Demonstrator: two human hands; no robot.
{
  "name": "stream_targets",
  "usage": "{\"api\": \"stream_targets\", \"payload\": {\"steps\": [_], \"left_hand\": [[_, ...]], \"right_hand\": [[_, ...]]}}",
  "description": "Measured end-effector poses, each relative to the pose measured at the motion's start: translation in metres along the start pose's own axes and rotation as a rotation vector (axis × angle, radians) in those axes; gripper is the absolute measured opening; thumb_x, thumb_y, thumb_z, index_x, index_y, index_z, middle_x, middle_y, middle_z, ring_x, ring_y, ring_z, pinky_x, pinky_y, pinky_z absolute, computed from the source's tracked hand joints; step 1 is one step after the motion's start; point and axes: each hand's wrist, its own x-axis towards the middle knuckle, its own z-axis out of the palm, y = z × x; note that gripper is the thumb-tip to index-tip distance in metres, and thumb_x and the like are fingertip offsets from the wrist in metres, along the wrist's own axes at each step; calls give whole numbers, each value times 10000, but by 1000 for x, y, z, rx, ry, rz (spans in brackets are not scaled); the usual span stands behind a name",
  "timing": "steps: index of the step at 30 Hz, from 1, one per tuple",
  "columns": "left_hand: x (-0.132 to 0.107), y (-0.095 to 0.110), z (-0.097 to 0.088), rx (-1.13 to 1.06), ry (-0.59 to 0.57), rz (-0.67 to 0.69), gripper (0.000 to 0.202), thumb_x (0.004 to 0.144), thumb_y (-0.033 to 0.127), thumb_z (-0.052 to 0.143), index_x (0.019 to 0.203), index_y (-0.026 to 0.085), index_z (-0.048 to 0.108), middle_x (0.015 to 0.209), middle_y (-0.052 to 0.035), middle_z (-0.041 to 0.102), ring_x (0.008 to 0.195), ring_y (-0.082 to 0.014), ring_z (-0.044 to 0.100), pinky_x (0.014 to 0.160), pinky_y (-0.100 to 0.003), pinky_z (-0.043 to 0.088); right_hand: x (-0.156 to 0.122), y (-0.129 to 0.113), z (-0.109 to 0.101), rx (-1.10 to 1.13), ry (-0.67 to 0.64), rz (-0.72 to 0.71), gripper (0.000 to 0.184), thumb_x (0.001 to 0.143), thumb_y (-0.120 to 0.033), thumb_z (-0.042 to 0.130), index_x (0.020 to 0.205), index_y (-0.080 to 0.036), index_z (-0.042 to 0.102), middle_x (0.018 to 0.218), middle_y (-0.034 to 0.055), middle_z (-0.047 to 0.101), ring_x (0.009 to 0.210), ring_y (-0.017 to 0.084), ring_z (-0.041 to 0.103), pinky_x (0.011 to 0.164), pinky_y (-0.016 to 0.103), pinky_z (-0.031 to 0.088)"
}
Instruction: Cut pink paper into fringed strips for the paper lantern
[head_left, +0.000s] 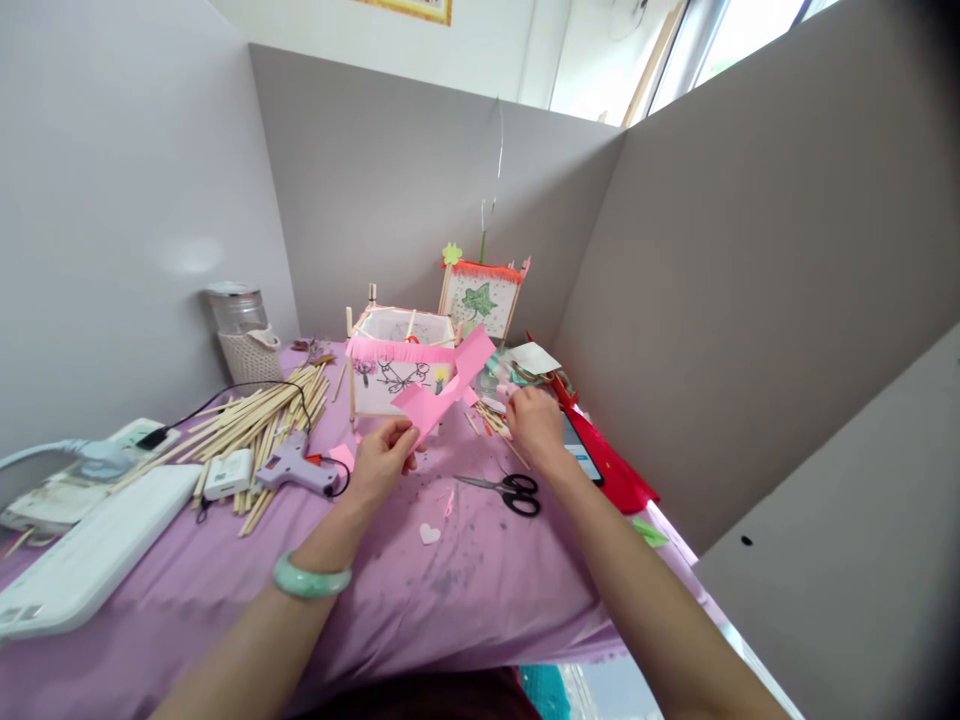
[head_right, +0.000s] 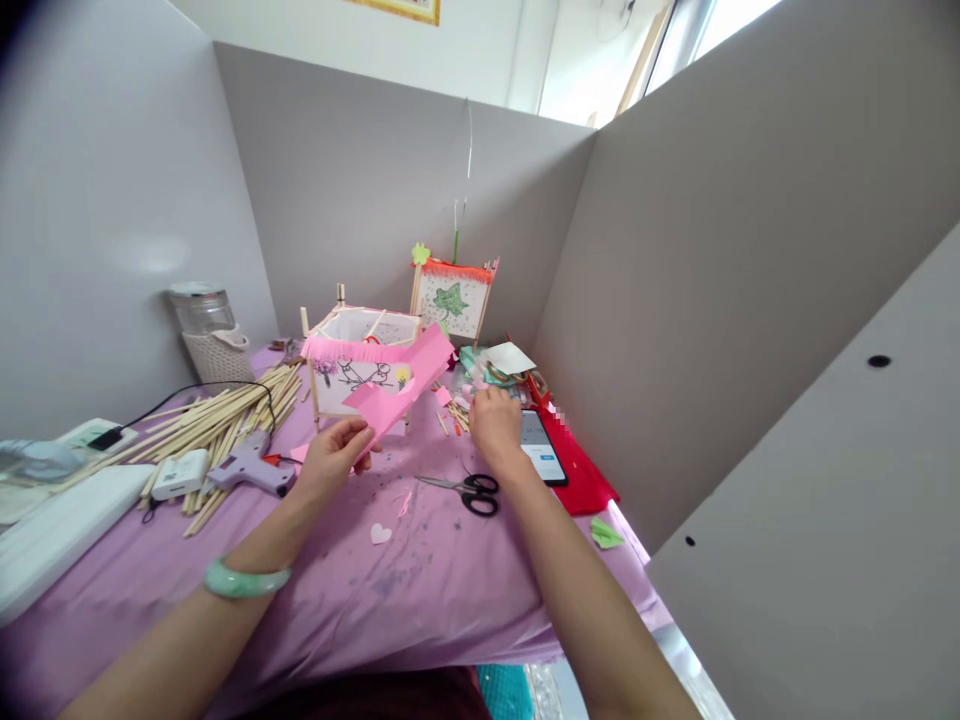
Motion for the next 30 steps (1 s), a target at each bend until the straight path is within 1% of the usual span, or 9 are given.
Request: {"api": "stream_targets", "payload": {"steps": [2, 5, 11, 14, 16, 20, 25, 27, 30], "left_hand": [[0, 1, 0, -12, 6, -14, 379, 659, 464, 668, 842, 161, 534, 593, 6, 626, 398, -95, 491, 400, -220, 377], [-1, 4, 2, -16, 6, -30, 372, 654, 454, 660, 844, 160, 535, 589, 2, 627, 391, -97, 489, 399, -221, 371], [-3, 9, 2, 49, -69, -26, 285, 701, 425, 600, 780, 162, 525, 594, 11, 600, 395, -86, 473, 411, -213, 354], [-7, 15, -5, 86, -185, -30, 283, 743, 431, 574, 800, 156, 538, 621, 16, 591, 401, -68, 444, 422, -202, 330], [-13, 21, -14, 155, -304, -65, 280, 776, 433, 557, 785, 153, 543, 644, 9, 597, 413, -58, 429, 433, -197, 315], [-29, 38, -41, 350, -492, -155, 312, 821, 441, 525, 696, 155, 526, 652, -1, 600, 426, -58, 406, 445, -205, 297], [-42, 43, -69, 538, -456, -225, 386, 835, 508, 473, 643, 174, 492, 550, 25, 501, 450, -96, 420, 460, -228, 298], [-44, 41, -74, 755, -435, -148, 382, 836, 474, 472, 596, 178, 491, 530, 17, 485, 498, -123, 469, 494, -241, 312], [-47, 38, -75, 1039, -339, 56, 323, 856, 385, 465, 644, 179, 594, 654, -24, 601, 659, -171, 567, 613, -272, 379]], "right_hand": [[15, -3, 13, -101, -118, -51, 297, 938, -183, 388, 1001, -84, 661, 1099, 174, 643, 1077, 249, 528, 895, 349, 343], [20, -2, 25, -117, -195, -69, 229, 894, -170, 481, 880, -110, 701, 994, 148, 694, 1001, 239, 576, 855, 325, 367], [-20, 14, 4, -61, -167, -58, 294, 923, -203, 407, 1047, -151, 669, 1072, 130, 673, 983, 236, 601, 773, 304, 392], [-55, 22, -8, 99, -325, -161, 269, 924, -291, 436, 948, -192, 686, 966, 79, 685, 905, 212, 614, 729, 281, 404], [-74, 26, -12, 155, -376, -225, 244, 899, -304, 487, 990, -184, 678, 995, 90, 671, 956, 223, 598, 793, 290, 409], [-82, 30, -9, 243, -412, -226, 199, 874, -260, 507, 960, -170, 662, 1009, 96, 659, 962, 224, 583, 830, 300, 409], [-65, 33, 2, 344, -450, -224, 130, 840, -230, 523, 889, -183, 635, 946, 63, 658, 871, 198, 586, 754, 275, 412], [-61, 35, 5, 337, -458, -219, 109, 826, -240, 543, 864, -185, 630, 920, 55, 658, 843, 193, 585, 730, 269, 408], [-62, 38, 4, 286, -474, -235, 135, 832, -274, 550, 889, -188, 638, 922, 60, 655, 850, 197, 589, 732, 270, 409]]}}
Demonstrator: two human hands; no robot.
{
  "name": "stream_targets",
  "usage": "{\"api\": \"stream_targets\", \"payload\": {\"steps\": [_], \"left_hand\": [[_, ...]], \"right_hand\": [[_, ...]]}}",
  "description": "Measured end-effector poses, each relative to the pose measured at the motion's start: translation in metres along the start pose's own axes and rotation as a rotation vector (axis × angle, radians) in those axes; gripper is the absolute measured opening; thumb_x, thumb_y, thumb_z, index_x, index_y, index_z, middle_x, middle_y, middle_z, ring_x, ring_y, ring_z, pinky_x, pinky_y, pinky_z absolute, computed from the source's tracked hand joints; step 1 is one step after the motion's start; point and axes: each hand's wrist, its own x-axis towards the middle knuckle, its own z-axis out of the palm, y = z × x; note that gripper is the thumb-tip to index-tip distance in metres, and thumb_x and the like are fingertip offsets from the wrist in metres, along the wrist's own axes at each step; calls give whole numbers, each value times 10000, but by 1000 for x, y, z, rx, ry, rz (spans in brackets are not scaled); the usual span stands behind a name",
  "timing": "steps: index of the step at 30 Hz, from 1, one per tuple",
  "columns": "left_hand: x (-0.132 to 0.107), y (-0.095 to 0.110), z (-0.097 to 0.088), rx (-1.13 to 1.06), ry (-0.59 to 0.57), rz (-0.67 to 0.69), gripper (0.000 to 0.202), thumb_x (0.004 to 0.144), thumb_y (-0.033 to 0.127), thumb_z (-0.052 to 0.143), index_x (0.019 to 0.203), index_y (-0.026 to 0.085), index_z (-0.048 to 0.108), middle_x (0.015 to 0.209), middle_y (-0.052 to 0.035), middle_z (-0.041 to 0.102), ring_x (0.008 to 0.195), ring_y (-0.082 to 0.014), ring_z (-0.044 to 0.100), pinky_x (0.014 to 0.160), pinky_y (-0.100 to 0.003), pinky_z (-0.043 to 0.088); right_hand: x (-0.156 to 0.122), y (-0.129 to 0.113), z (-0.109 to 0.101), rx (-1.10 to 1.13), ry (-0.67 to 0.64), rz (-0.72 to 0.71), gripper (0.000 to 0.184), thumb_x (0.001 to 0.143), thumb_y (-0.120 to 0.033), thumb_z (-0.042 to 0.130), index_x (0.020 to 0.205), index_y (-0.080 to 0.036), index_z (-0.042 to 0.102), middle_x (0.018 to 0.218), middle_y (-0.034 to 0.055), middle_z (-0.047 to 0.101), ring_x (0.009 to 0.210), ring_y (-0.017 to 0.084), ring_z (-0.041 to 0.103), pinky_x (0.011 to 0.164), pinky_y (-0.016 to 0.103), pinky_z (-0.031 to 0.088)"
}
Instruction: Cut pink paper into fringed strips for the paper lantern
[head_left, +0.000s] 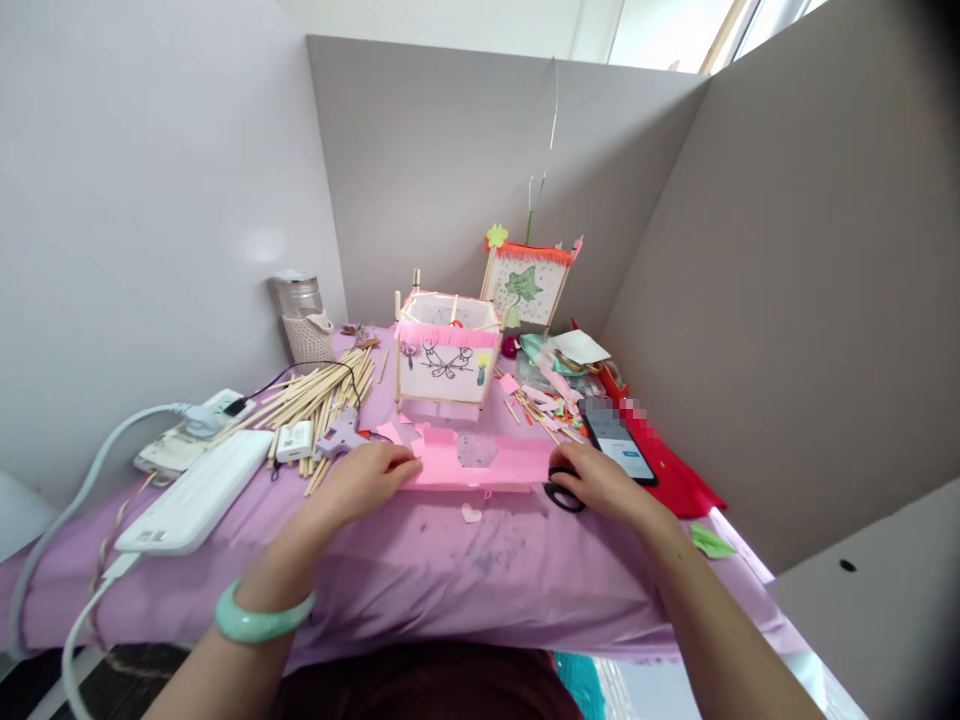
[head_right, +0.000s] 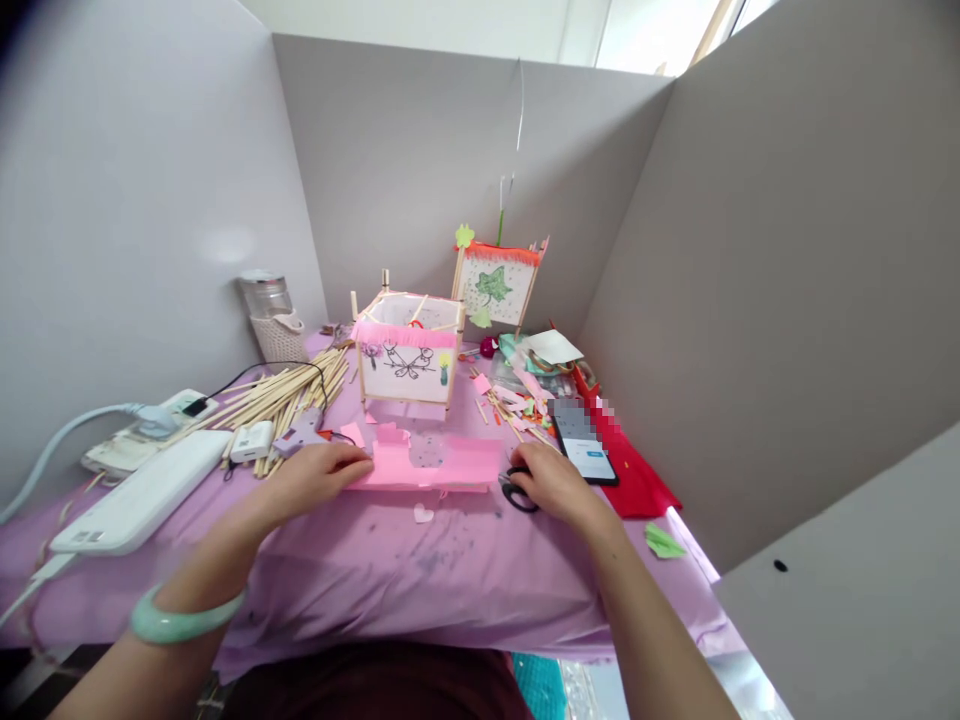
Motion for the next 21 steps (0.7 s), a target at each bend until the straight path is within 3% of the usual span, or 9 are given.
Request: {"api": "stream_targets", "payload": {"steps": [2, 4, 7, 9, 11, 12, 15, 17, 21], "left_hand": [[-2, 2, 4, 96, 161, 49, 264, 870, 334, 467, 767, 184, 658, 808, -54, 662, 796, -206, 603, 718, -310, 422], [-5, 9, 9, 146, 406, 107, 210, 869, 282, 491, 891, 176, 672, 932, -82, 668, 901, -229, 602, 805, -348, 440], [-15, 24, 18, 155, 818, 237, 189, 845, 169, 536, 999, 161, 644, 979, -98, 650, 935, -224, 592, 845, -369, 457], [-25, 37, 27, 119, 954, 403, 227, 805, 87, 565, 1009, 163, 630, 942, -92, 646, 893, -203, 597, 807, -349, 479], [-37, 48, 37, 97, 920, 623, 289, 768, 35, 578, 1025, 162, 617, 921, -89, 650, 853, -186, 600, 747, -317, 494], [-44, 53, 43, 103, 850, 712, 316, 760, 22, 576, 1043, 158, 611, 900, -82, 655, 821, -175, 597, 717, -303, 493], [-59, 61, 56, 102, 677, 873, 301, 775, 37, 548, 1054, 134, 605, 883, -84, 672, 791, -168, 592, 689, -297, 490], [-62, 63, 62, 136, 567, 877, 246, 811, 72, 527, 1032, 145, 607, 877, -78, 672, 790, -168, 591, 692, -303, 483], [-56, 61, 69, 291, 470, 682, 133, 857, 131, 520, 949, 159, 611, 871, -80, 659, 808, -198, 576, 727, -355, 453]], "right_hand": [[-8, 0, -2, -63, 30, 29, 180, 847, -320, 547, 909, -188, 652, 949, 80, 652, 897, 215, 591, 758, 283, 408], [-17, -2, -3, -96, 53, 54, 227, 868, -368, 530, 927, -196, 665, 960, 89, 654, 927, 228, 591, 774, 294, 409], [-30, -6, -3, -79, 10, 42, 241, 876, -380, 530, 990, -216, 665, 988, 76, 667, 936, 231, 596, 786, 304, 416], [-35, -8, -2, -95, 2, 44, 234, 873, -339, 538, 1028, -214, 662, 1043, 81, 668, 968, 243, 589, 809, 321, 418], [-38, -11, -1, -140, 13, 62, 224, 878, -288, 526, 1029, -203, 668, 1076, 92, 667, 1002, 257, 579, 830, 339, 418], [-38, -13, -1, -161, 16, 70, 221, 880, -269, 518, 1024, -200, 672, 1079, 96, 668, 1011, 262, 576, 834, 344, 419], [-39, -18, 0, -200, 27, 70, 228, 880, -226, 508, 1039, -194, 668, 1080, 98, 671, 1030, 268, 569, 844, 351, 423], [-39, -21, 0, -206, 35, 41, 250, 871, -179, 496, 1066, -182, 653, 1083, 98, 669, 1039, 261, 567, 864, 348, 420], [-38, -23, 2, -188, 37, 7, 263, 843, -127, 481, 1058, -164, 628, 1057, 104, 663, 1014, 239, 577, 868, 326, 415]]}}
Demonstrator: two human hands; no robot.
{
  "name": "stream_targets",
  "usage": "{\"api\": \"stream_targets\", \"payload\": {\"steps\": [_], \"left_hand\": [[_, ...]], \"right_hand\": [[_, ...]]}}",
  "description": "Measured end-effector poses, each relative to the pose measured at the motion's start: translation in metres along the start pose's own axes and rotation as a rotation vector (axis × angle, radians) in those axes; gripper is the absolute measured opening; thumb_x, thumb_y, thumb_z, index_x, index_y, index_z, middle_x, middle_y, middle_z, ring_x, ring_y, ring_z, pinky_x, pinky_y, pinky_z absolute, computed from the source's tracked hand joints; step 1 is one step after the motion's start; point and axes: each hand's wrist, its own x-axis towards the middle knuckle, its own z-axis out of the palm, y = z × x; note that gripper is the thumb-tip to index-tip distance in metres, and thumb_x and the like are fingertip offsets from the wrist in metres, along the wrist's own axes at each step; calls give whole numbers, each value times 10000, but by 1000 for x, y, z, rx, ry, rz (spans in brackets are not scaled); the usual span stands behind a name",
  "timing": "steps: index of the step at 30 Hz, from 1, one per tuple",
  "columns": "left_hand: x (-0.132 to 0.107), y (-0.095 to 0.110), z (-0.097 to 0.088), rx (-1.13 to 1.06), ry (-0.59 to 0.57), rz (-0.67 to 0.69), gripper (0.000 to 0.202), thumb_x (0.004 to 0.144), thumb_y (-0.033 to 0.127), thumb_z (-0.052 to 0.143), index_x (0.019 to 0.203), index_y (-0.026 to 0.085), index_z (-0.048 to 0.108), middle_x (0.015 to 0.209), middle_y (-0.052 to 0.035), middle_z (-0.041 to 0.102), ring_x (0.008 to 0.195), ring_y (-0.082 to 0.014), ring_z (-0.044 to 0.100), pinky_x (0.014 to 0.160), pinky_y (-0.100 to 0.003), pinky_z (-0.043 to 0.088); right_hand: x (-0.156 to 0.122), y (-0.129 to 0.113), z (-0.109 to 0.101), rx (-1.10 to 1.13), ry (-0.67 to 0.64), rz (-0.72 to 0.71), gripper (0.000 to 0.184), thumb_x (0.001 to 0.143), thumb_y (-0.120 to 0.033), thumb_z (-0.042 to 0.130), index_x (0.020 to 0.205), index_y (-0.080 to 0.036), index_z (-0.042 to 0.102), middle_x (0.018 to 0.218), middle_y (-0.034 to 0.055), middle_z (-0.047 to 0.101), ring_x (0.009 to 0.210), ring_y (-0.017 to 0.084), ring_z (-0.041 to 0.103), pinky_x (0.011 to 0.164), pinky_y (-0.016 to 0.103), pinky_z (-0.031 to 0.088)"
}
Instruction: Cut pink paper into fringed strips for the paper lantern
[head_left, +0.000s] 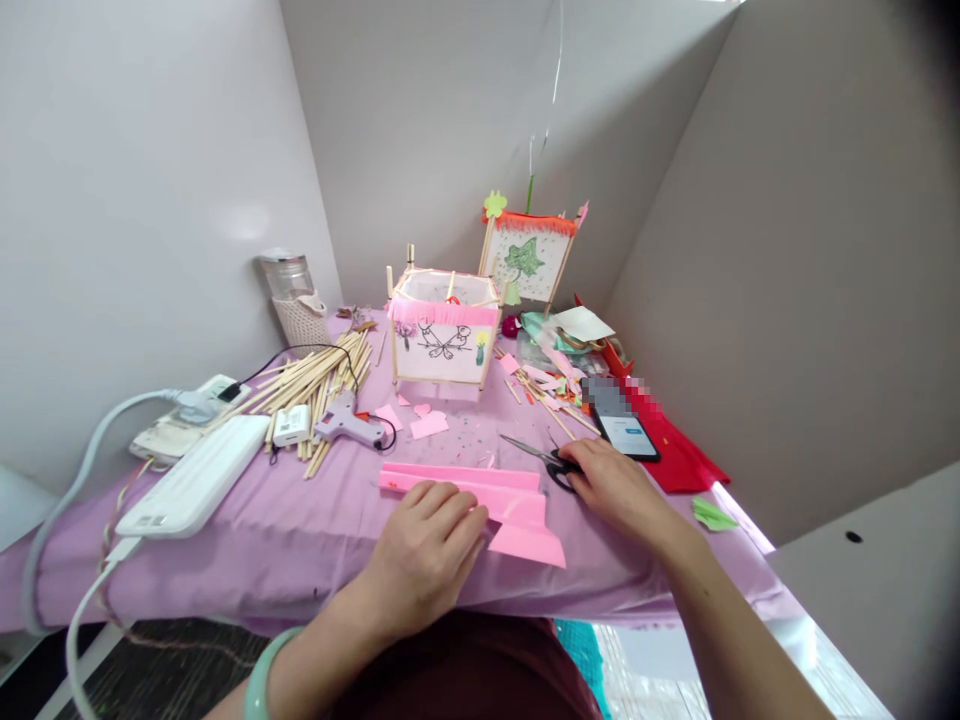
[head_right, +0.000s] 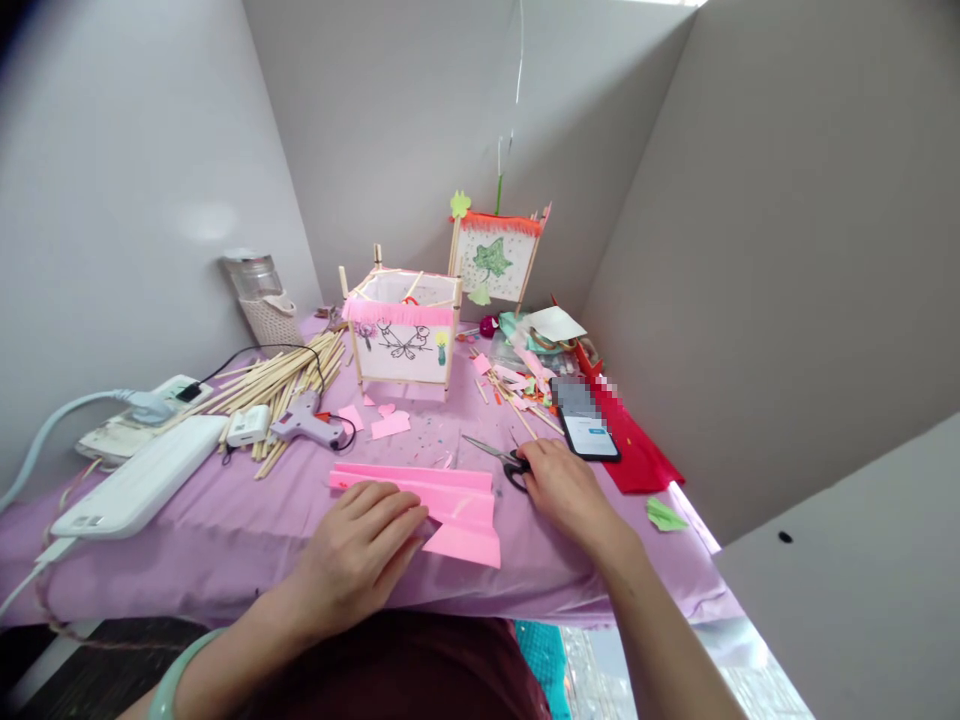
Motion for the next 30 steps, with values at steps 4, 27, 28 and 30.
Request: {"api": "stream_targets", "payload": {"steps": [4, 27, 28, 30], "left_hand": [[8, -7, 8, 135, -192, -62, 119, 855, 122, 499, 821, 151, 610, 770, -73, 636, 748, -214, 550, 746, -401, 414], [99, -64, 25, 85, -638, -277, 352, 909, 345, 382, 868, 156, 677, 787, -122, 695, 775, -264, 662, 662, -326, 449], [101, -64, 26, 72, -654, -284, 345, 902, 332, 389, 851, 157, 682, 787, -123, 695, 776, -262, 662, 660, -322, 448], [101, -65, 31, 60, -692, -294, 340, 885, 308, 399, 823, 145, 690, 781, -135, 694, 776, -264, 661, 654, -323, 448]], "right_hand": [[-1, 5, -3, 89, -2, 41, 180, 828, -176, 497, 971, -191, 605, 977, 73, 663, 884, 208, 604, 752, 292, 429], [-87, 35, -6, 883, 156, 293, 482, 790, -540, 610, 1163, -235, 590, 1098, 106, 655, 980, 245, 628, 824, 358, 526], [-86, 34, -7, 820, 149, 286, 477, 802, -522, 597, 1190, -243, 588, 1114, 99, 654, 993, 249, 622, 829, 362, 522], [-85, 30, -9, 704, 116, 259, 456, 824, -470, 571, 1231, -264, 584, 1173, 86, 644, 1028, 254, 611, 855, 374, 510]]}}
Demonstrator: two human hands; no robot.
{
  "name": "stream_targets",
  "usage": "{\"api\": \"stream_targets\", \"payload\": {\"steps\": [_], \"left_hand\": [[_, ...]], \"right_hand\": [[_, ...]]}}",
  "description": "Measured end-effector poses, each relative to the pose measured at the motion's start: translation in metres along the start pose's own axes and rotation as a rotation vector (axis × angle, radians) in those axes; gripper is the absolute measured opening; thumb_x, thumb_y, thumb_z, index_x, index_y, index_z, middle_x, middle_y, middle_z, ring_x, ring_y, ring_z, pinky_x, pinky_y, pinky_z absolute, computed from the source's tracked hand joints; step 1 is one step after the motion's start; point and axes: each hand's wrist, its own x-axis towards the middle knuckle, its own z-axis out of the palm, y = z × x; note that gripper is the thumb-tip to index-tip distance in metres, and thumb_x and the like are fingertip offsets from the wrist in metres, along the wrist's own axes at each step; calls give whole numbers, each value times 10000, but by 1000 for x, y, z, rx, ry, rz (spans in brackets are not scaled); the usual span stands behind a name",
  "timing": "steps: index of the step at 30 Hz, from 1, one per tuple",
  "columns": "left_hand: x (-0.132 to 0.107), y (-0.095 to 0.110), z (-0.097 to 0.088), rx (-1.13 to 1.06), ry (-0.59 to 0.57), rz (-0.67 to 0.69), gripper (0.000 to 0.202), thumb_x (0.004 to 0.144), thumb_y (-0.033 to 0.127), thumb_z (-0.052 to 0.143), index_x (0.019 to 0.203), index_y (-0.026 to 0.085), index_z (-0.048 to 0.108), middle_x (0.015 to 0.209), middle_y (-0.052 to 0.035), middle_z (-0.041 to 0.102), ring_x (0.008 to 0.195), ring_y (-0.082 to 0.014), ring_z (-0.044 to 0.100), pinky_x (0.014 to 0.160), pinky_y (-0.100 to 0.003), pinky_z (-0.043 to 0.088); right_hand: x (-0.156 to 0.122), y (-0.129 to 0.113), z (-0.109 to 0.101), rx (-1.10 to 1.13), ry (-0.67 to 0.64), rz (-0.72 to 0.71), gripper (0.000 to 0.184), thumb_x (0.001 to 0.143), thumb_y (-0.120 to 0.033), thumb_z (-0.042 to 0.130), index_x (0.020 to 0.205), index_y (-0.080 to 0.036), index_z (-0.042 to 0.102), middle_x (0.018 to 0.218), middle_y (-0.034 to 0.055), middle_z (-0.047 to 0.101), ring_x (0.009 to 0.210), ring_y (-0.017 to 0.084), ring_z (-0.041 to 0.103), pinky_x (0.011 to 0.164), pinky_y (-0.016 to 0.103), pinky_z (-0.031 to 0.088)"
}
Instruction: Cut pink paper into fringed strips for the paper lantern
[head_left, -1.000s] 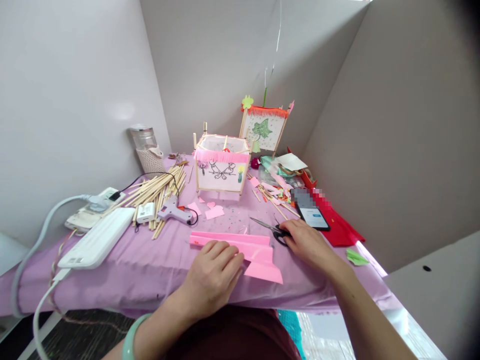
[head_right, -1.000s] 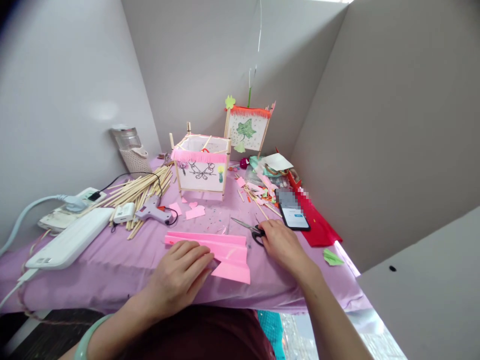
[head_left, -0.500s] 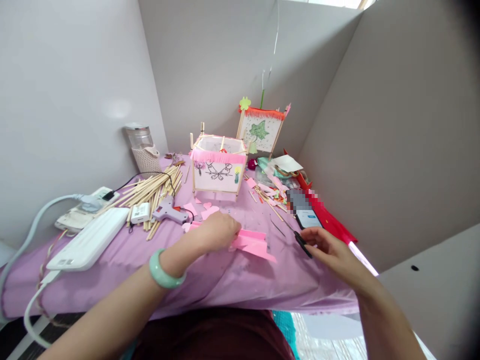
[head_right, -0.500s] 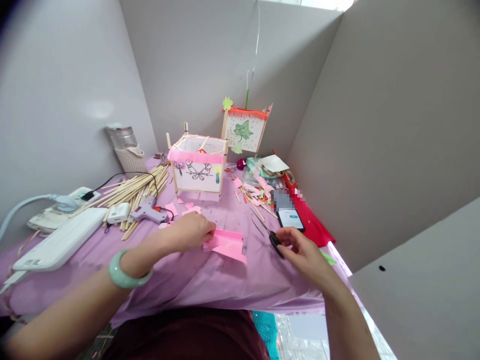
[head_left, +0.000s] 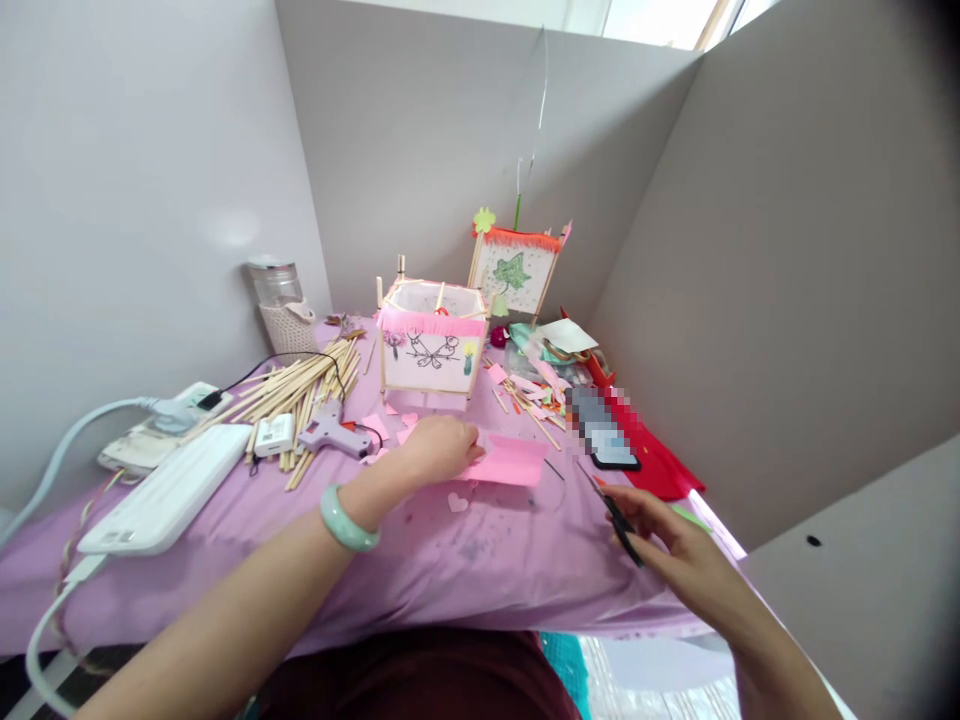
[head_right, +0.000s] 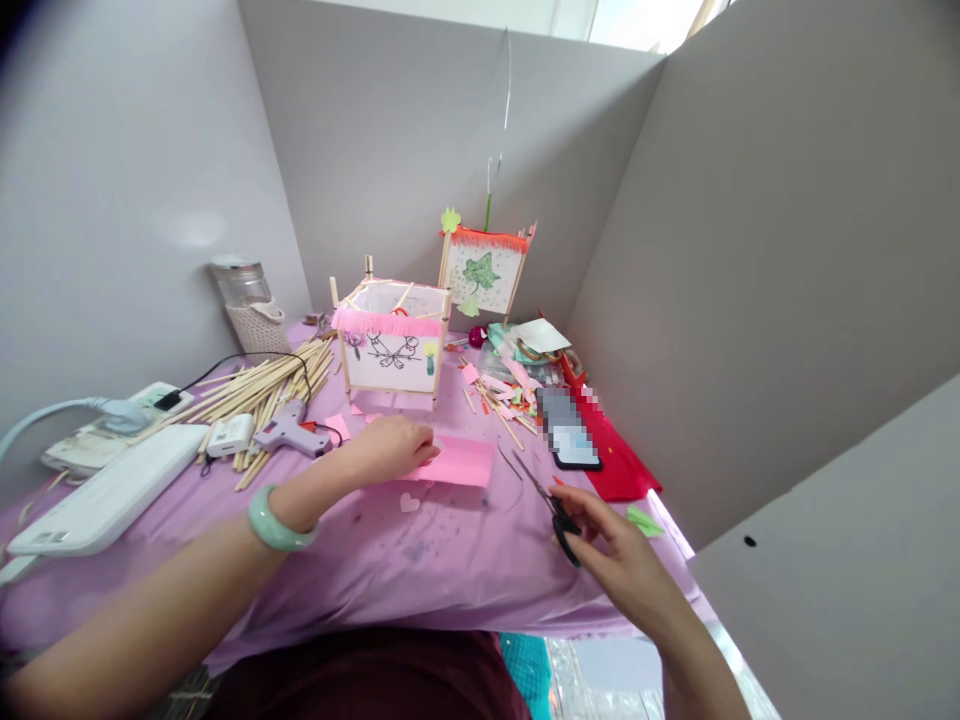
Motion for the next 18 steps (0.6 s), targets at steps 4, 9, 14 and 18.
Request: {"api": "stream_targets", "payload": {"steps": [4, 9, 14, 18], "left_hand": [[6, -2, 14, -16, 26, -48, 341, 879, 278, 396, 830, 126, 696, 803, -153, 695, 789, -264, 663, 659, -328, 449], [9, -5, 23, -50, 66, -52, 334, 880, 267, 397, 823, 119, 691, 821, -158, 689, 802, -258, 652, 685, -334, 453], [10, -7, 24, -38, 101, -11, 334, 899, 276, 391, 836, 131, 685, 841, -141, 689, 802, -248, 641, 687, -326, 443], [10, -12, 20, -44, 217, 19, 352, 930, 306, 377, 825, 148, 673, 824, -113, 683, 793, -234, 623, 737, -345, 435]], "right_hand": [[4, -7, 2, -174, -114, -86, 475, 804, -350, 583, 1274, -273, 572, 1299, 77, 588, 1159, 272, 556, 978, 410, 442], [16, 1, 5, -389, -120, -172, 482, 787, -301, 595, 1265, -245, 578, 1272, 105, 598, 1169, 289, 537, 987, 449, 416], [35, -7, 11, -495, -112, -258, 475, 790, -290, 597, 1261, -232, 574, 1217, 102, 622, 1105, 278, 554, 944, 433, 426], [47, -22, 15, -484, -88, -330, 444, 790, -254, 588, 1234, -247, 596, 1173, 89, 644, 1074, 267, 564, 920, 415, 434]]}}
